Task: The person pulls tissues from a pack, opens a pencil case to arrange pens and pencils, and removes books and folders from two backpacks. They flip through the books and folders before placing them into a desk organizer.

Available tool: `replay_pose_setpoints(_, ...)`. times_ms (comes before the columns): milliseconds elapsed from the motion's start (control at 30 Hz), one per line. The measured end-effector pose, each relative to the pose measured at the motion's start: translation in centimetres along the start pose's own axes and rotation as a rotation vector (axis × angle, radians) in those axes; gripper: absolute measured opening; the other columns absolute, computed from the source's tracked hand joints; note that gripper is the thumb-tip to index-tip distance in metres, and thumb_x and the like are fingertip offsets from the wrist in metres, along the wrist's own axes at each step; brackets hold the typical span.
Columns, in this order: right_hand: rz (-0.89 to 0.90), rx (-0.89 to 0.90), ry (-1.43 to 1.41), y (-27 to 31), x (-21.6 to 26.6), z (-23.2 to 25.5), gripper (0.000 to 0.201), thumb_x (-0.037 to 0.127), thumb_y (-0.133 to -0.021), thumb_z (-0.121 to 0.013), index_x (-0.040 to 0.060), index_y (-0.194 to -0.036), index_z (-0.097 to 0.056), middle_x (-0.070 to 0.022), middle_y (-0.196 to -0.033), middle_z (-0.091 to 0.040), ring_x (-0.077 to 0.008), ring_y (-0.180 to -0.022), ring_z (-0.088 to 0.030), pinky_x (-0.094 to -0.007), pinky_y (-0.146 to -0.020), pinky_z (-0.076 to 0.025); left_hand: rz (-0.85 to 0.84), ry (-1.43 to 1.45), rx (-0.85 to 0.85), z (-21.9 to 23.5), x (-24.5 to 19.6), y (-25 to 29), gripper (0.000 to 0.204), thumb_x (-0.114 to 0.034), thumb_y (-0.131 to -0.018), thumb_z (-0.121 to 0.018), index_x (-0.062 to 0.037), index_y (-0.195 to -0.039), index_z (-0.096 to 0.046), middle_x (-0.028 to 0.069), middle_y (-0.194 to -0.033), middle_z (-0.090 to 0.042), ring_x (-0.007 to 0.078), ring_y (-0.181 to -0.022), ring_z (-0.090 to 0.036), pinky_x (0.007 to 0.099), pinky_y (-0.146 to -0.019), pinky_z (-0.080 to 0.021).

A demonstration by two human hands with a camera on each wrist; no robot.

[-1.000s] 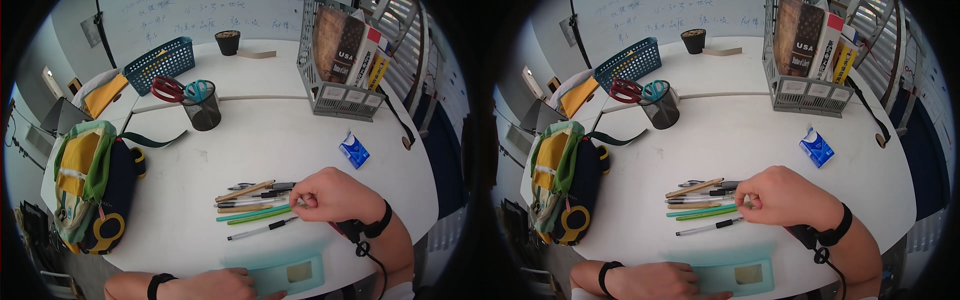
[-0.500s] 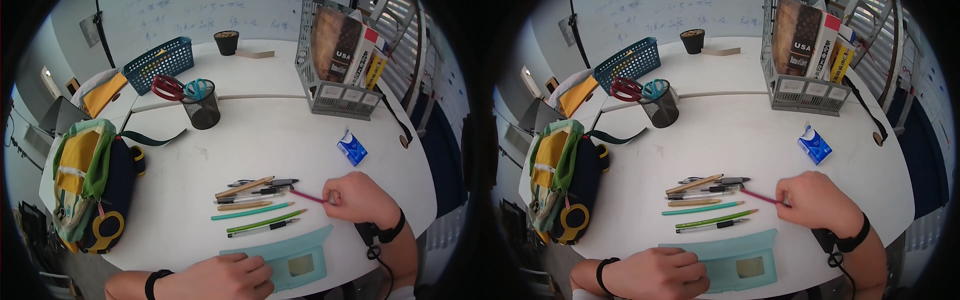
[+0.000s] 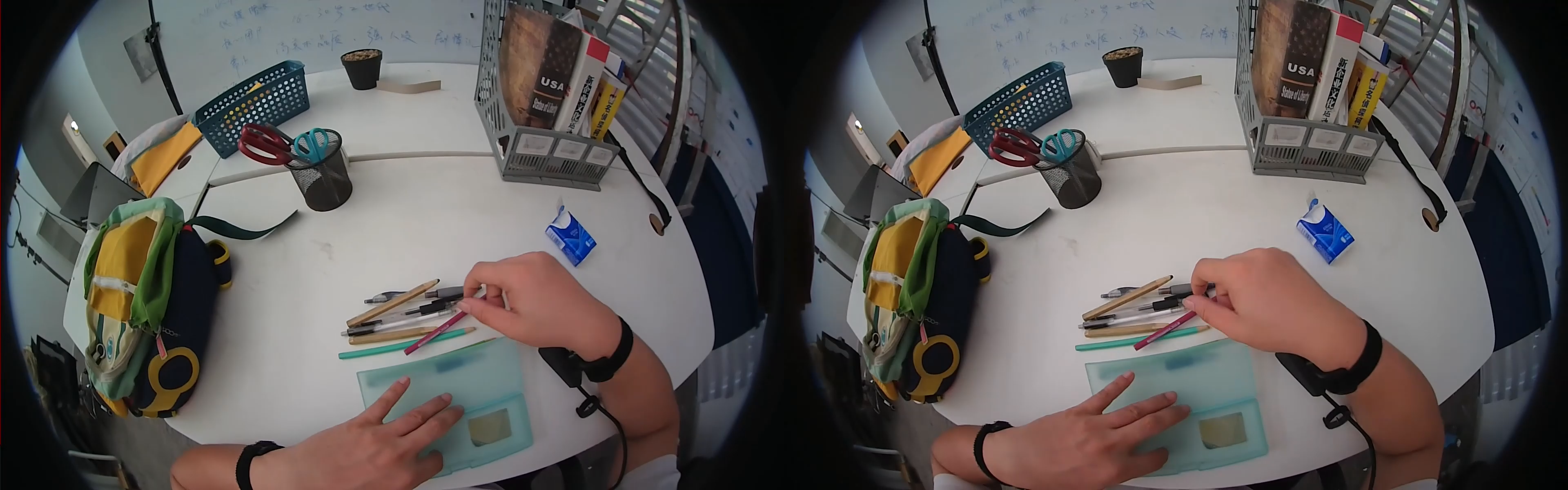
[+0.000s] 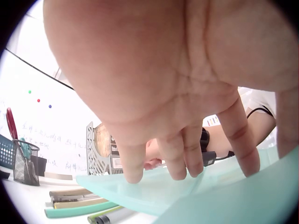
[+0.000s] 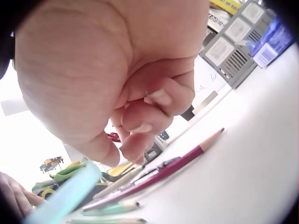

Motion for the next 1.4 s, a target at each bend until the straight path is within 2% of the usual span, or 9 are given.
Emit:
replay_pose_setpoints(233,-0.05,0.199,0.149,3.8,1.0,0.1,0.041,0.047,-0.088,-0.084,0.0078,-0.096,-0.075,-0.0087,-0.088,-0.071,-0.029,-0.078,-0.07,-0.0385,-0.071,-0.055,-0.019,-0.002,-0.05,-0.3,-0.1,0.0,0.018,-0.017,-0.09,-0.066,-0.0004,-0.093,-0.073,0.026,-0.151,-0.056,0.0406,-0.151,-0.047,0.0575,-0.129,-0.034)
replay_pose_setpoints(333,-0.036,0.312,-0.046,4.4,-0.1,0.8,0.036,0.039,-0.086,-0.088,0.007,-0.095,-0.075,-0.008,-0.082,-0.066,-0.0287,-0.075,-0.067,-0.0371,-0.068,-0.053,-0.126,-0.111,-0.169,1.3,0.5,-0.4,0.017,-0.018,-0.089,-0.071,-0.0014,-0.09,-0.073,0.0234,-0.134,-0.068,0.0384,-0.128,-0.067,0.0527,-0.112,-0.053)
replay_pose_setpoints(400,0.009,0.397,-0.143,4.8,-0.2,1.4,0.034,0.035,-0.084,-0.091,0.0067,-0.095,-0.075,-0.0074,-0.08,-0.065,-0.0271,-0.072,-0.065,-0.0349,-0.066,-0.052,-0.109,0.035,-0.45,3.2,1.5,-0.1,0.011,-0.007,-0.084,-0.084,-0.0102,-0.09,-0.075,0.0037,-0.092,-0.074,0.0221,-0.078,-0.072,0.0346,-0.065,-0.058)
replay_pose_setpoints(533,0.011,0.593,-0.172,5.7,0.3,1.6,0.028,0.028,-0.088,-0.086,0.0059,-0.093,-0.071,-0.0063,-0.079,-0.063,-0.0254,-0.071,-0.063,-0.0348,-0.065,-0.05,0.318,0.188,-0.479,5.4,4.2,1.4,0.008,-0.013,-0.085,-0.085,-0.0085,-0.086,-0.077,0.0066,-0.08,-0.074,0.0244,-0.069,-0.073,0.0349,-0.064,-0.059)
replay_pose_setpoints(600,0.009,0.586,-0.181,5.9,0.5,1.4,0.027,0.026,-0.088,-0.085,0.0054,-0.093,-0.069,-0.0058,-0.079,-0.063,-0.0248,-0.07,-0.062,-0.0347,-0.064,-0.049,0.567,0.163,-0.28,3.2,7.6,0.9,0.011,-0.015,-0.086,-0.085,-0.0075,-0.089,-0.079,0.0096,-0.074,-0.073,0.0263,-0.065,-0.073,0.0352,-0.063,-0.057)
replay_pose_setpoints(800,-0.055,0.674,-0.305,5.5,0.3,0.7,0.025,0.021,-0.087,-0.08,0.0055,-0.094,-0.062,-0.0076,-0.076,-0.062,-0.0284,-0.07,-0.061,-0.0385,-0.067,-0.05,0.581,0.218,-0.095,1.0,7.8,-1.5,0.019,-0.023,-0.089,-0.083,-0.0053,-0.09,-0.075,0.0153,-0.077,-0.074,0.0379,-0.073,-0.072,0.0444,-0.072,-0.059)
replay_pose_setpoints(1167,-0.064,0.099,-0.484,3.6,-2.8,-1.3,0.024,0.022,-0.088,-0.09,0.0032,-0.097,-0.077,-0.0012,-0.076,-0.061,-0.0097,-0.063,-0.052,-0.0264,-0.059,-0.043,0.57,0.167,-0.205,3.6,9.9,2.1,0.016,-0.013,-0.081,-0.087,-0.0019,-0.082,-0.076,0.0101,-0.069,-0.072,0.0264,-0.063,-0.072,0.0344,-0.063,-0.057)
replay_pose_setpoints(1300,-0.174,0.111,-0.491,3.6,-3.4,-2.0,0.026,0.02,-0.088,-0.091,0.0012,-0.098,-0.077,0.0034,-0.072,-0.058,-0.0042,-0.065,-0.048,-0.0241,-0.058,-0.04,0.601,0.395,-0.539,5.9,9.2,4.3,0.015,-0.008,-0.076,-0.086,-0.0011,-0.072,-0.074,0.0027,-0.059,-0.066,0.0084,-0.051,-0.063,0.0228,-0.051,-0.048)
replay_pose_setpoints(1400,-0.159,0.052,-0.622,3.4,-3.6,-2.7,0.026,0.02,-0.088,-0.091,0.0012,-0.101,-0.078,0.0048,-0.07,-0.055,-0.0039,-0.064,-0.044,-0.0241,-0.057,-0.037,0.279,0.331,-0.561,6.0,7.0,4.2,0.018,-0.016,-0.074,-0.09,-0.0061,-0.069,-0.075,0.0007,-0.056,-0.063,0.0107,-0.045,-0.061,0.0238,-0.046,-0.045)
Point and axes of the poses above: each hand's wrist, its own y-axis away from the middle knuckle, its own z-axis out of the back of the hand, x = y × z, the point moved 3 cm from there along -y, towards the middle knuckle
